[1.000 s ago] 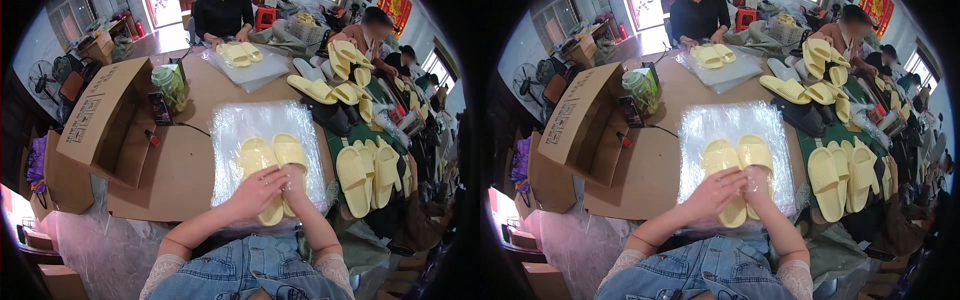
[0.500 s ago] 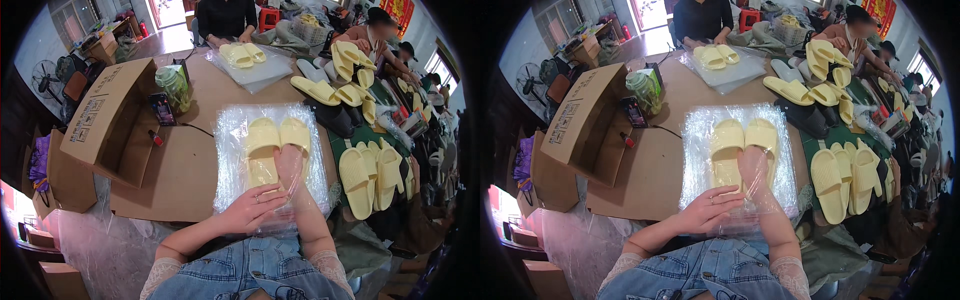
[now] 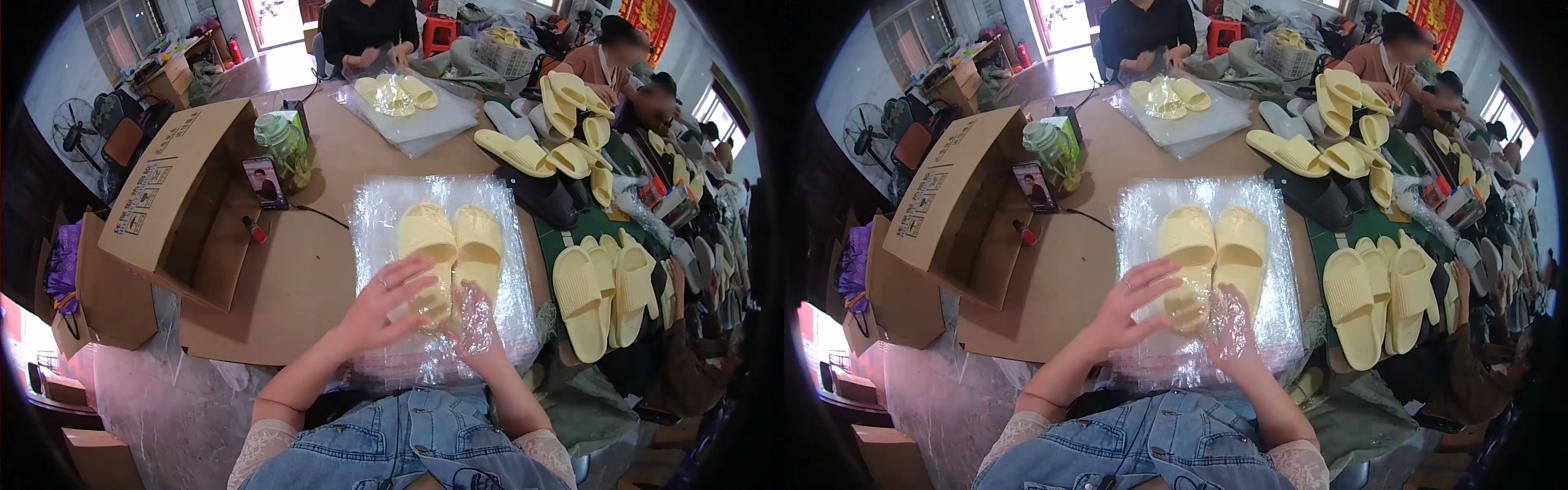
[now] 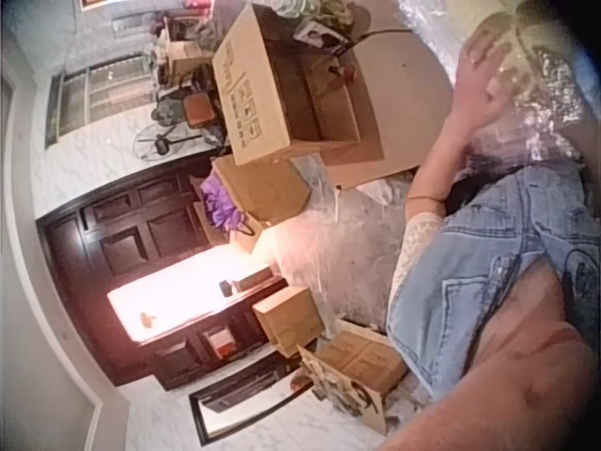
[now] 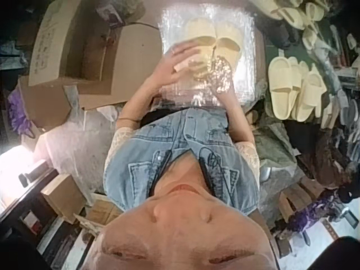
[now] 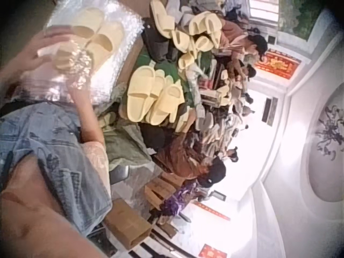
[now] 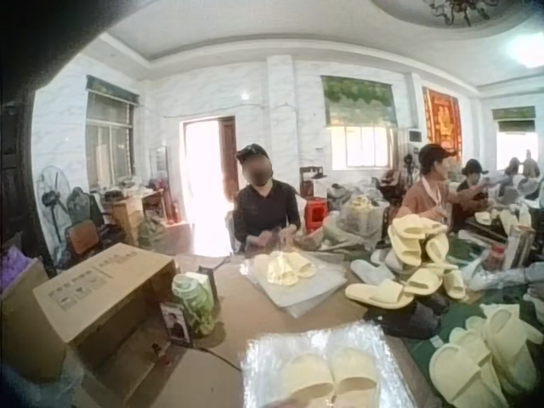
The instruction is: The person places pairs of yellow, white, and black slippers onto a sheet of bubble wrap on a table, then folds the wrap over to enclose them. The person repeats this process for multiple pairs of slippers throughout the clip.
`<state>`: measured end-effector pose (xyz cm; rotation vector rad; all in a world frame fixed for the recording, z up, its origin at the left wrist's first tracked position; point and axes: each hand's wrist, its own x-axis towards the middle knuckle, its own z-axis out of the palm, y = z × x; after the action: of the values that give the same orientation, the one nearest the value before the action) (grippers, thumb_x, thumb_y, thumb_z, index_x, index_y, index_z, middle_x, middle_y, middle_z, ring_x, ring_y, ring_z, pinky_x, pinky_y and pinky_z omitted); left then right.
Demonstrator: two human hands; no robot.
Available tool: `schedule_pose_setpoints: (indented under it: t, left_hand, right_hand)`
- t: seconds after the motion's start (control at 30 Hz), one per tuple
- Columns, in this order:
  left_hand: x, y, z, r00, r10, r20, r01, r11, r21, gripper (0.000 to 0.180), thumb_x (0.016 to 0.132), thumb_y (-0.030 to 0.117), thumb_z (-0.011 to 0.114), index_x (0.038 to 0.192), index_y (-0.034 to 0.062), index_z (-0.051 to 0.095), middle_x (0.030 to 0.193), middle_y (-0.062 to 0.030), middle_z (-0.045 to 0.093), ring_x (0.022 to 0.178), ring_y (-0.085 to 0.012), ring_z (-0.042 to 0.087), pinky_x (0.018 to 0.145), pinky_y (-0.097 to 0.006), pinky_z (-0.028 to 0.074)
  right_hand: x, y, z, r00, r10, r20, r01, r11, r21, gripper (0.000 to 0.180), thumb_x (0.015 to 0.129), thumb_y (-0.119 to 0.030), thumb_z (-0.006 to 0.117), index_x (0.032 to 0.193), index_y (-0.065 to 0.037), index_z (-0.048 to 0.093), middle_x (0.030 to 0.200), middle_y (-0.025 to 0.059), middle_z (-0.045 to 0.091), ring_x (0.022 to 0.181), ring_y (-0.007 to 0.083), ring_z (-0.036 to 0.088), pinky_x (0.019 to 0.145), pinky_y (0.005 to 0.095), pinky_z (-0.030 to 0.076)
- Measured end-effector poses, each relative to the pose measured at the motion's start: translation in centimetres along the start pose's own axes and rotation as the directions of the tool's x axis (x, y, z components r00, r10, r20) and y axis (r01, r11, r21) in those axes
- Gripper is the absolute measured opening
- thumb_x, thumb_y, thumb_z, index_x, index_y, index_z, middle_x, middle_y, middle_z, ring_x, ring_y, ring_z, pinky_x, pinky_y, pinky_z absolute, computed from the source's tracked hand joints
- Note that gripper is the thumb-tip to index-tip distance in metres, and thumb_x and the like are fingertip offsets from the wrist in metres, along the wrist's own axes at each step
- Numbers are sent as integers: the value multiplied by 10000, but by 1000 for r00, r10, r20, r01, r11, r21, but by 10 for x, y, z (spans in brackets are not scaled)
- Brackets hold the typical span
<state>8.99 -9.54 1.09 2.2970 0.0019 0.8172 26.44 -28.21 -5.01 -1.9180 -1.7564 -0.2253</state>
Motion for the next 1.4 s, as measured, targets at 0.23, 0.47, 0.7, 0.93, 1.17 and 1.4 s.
schedule_pose_setpoints:
  t: [0.23,0.47,0.7,0.93,1.17,1.4]
  left_hand:
    - [15,-48,19,996,-88,-4,86,971,222,541,911,279,692,1422,150,569,1570,-98,440,1485,-370,323,1197,-516,289]
    - [3,-79,43,994,-112,16,102,945,312,561,917,403,680,1433,223,555,1611,-67,374,1494,-366,299,1215,-585,200]
    - [-12,-86,49,989,-148,-13,145,950,276,632,834,331,748,1429,217,566,1627,-103,343,1498,-374,295,1223,-554,201]
    - [-15,-87,52,987,-158,-35,162,960,231,595,845,317,732,1411,210,583,1630,-113,331,1495,-381,294,1218,-548,230]
    - [-17,-88,51,987,-155,-44,161,961,225,565,871,324,706,1411,205,585,1630,-117,330,1488,-379,311,1207,-540,260]
    - [-19,-90,54,986,-144,-82,158,968,194,526,861,281,714,1371,194,623,1610,-104,376,1466,-375,354,1190,-533,291]
  right_hand:
    - [10,-15,-120,899,-131,417,-269,587,764,315,854,-100,763,1162,-54,711,1000,129,722,888,282,695,805,377,548]
    - [38,-9,-82,995,95,2,-93,969,230,354,850,-215,766,1152,-46,690,1201,152,658,1113,344,619,949,436,499]
    - [-5,12,-60,905,207,372,-313,915,253,319,888,-319,725,1071,-59,712,1072,137,704,1013,326,666,875,408,528]
    - [45,7,-63,926,373,61,-376,892,250,326,919,-352,692,1040,-49,710,915,121,707,873,312,682,766,406,537]
    - [90,18,-5,855,478,203,-479,877,-47,408,902,-396,706,994,-7,626,894,151,667,874,338,659,765,440,522]
    - [56,30,36,961,275,0,-275,960,57,394,876,-328,737,1066,-16,587,944,149,594,898,351,583,795,449,488]
